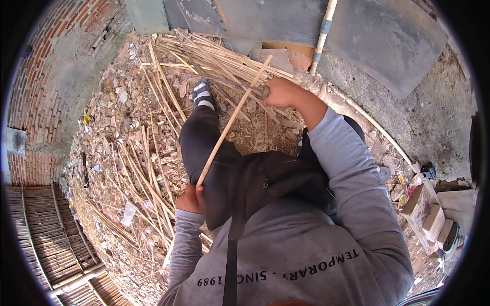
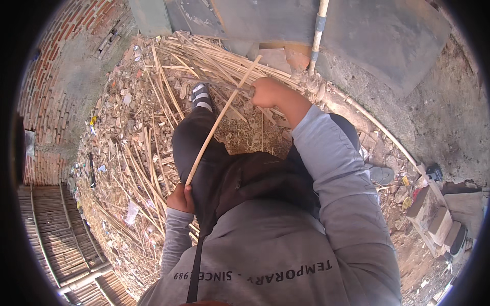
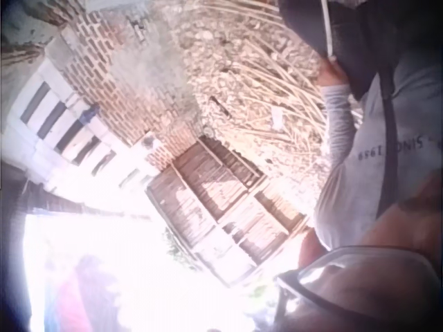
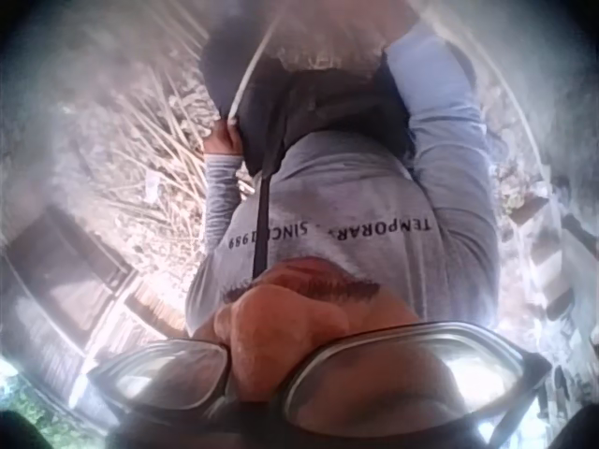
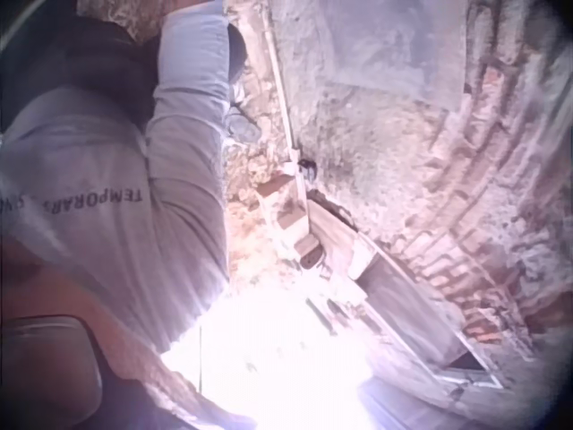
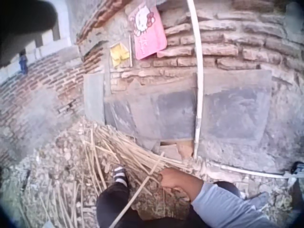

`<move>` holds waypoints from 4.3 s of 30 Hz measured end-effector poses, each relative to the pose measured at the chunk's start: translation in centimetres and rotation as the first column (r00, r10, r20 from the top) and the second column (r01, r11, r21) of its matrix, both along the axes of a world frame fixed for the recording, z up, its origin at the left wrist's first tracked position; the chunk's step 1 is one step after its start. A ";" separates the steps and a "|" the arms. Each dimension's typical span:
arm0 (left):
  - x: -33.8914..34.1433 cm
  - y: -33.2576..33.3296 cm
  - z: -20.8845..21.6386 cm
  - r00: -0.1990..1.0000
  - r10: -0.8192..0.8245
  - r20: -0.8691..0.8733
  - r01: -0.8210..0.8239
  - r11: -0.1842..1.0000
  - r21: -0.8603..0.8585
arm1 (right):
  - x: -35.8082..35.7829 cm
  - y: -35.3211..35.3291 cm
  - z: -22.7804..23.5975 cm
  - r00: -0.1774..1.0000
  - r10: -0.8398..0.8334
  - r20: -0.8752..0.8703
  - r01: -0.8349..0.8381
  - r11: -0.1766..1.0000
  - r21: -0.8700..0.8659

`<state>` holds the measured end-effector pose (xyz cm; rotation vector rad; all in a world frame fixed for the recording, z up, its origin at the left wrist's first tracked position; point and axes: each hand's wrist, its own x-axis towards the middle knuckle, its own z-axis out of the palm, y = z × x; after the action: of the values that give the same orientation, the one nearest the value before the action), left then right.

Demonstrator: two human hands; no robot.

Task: The person uses a knife to shave and sharpen bamboo strips while sitting on the ground, handling each strip one at a time and adding it to a pile of finished strips.

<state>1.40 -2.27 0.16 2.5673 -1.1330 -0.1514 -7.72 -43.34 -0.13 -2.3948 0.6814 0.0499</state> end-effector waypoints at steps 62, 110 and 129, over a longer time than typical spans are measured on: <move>1.2 0.0 0.8 0.995 -0.067 -0.071 0.071 0.996 0.049 | -0.2 0.1 -0.3 0.996 -0.078 0.033 0.082 0.987 -0.141; 0.4 -0.6 -0.2 1.000 -0.014 0.026 0.014 1.000 0.020 | -0.8 -1.8 -1.1 0.988 -0.063 0.139 0.085 0.983 -0.160; 0.9 0.1 -0.9 1.000 -0.030 0.001 0.030 0.999 -0.011 | -1.7 4.1 4.1 0.995 0.104 -0.014 -0.103 0.950 -0.295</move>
<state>2.26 -2.12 -0.78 2.5418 -1.1706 -0.1503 -9.40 -39.24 3.94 -2.7169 0.5962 -0.0109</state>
